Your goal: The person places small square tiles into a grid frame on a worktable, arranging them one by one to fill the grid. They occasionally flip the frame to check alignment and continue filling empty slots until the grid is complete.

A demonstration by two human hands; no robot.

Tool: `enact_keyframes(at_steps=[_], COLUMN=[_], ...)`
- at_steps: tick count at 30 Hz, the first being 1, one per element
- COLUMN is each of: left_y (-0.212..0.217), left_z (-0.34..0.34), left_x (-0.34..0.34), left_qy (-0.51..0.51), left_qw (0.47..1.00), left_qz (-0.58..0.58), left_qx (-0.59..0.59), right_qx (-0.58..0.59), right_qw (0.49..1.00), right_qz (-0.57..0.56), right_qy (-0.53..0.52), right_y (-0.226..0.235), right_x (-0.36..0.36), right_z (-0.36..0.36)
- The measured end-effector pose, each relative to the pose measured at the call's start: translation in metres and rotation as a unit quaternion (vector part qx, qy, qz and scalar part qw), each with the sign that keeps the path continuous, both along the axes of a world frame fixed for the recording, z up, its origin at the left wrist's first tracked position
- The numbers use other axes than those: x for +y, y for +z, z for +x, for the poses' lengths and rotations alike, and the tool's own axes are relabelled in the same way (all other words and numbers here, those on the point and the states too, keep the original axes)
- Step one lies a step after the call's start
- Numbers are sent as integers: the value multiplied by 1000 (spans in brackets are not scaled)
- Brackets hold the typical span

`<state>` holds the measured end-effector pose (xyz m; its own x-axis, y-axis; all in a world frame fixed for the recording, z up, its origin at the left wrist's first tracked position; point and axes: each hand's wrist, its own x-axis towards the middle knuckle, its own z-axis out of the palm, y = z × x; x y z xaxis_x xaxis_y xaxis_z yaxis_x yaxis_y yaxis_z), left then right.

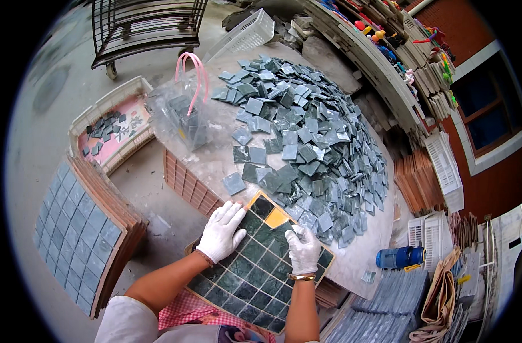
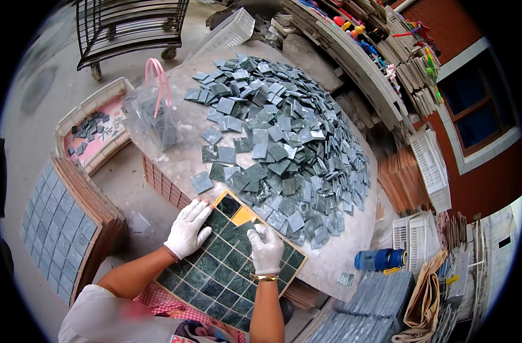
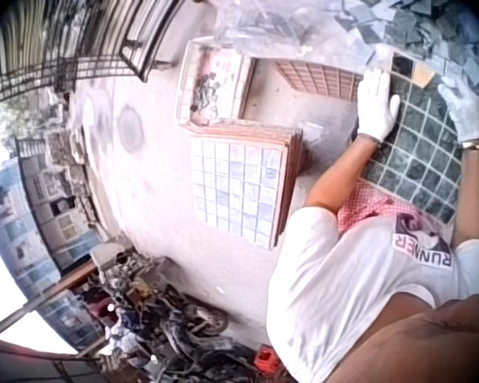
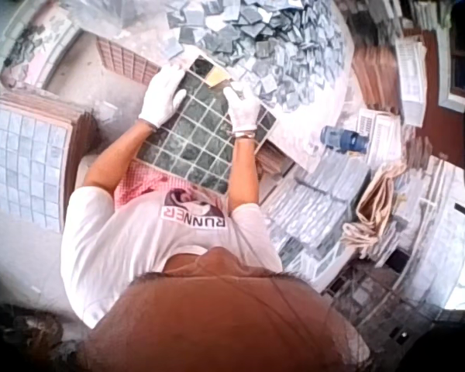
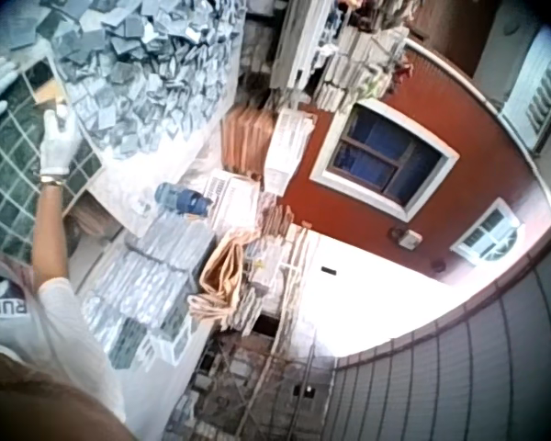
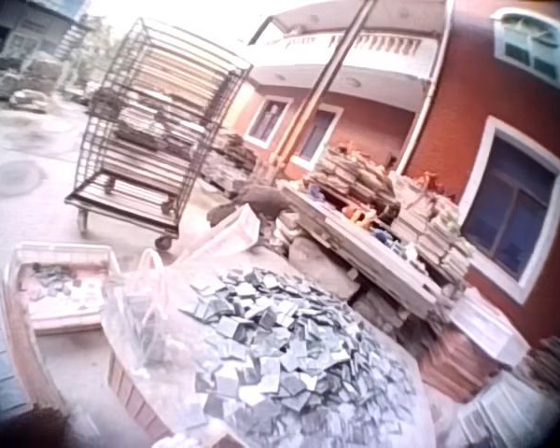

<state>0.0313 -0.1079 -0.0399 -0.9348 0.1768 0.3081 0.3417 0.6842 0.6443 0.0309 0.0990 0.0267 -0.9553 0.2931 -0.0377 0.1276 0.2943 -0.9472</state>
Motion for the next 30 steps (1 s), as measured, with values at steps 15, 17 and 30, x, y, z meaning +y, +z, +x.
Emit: enact_keyframes(at_steps=[15, 17, 30], left_y=[67, 69, 42], left_z=[48, 43, -48], left_x=[13, -9, -142], left_qy=[-92, -32, 193], left_qw=[777, 757, 855], left_qz=[464, 482, 466], left_qx=[-416, -440, -123], right_qx=[-111, -100, -78], right_qw=[985, 975, 995], right_qz=[-130, -199, -57], right_qy=[29, 4, 36], right_y=[46, 36, 16], right_x=[-27, -12, 23], right_z=[64, 67, 29])
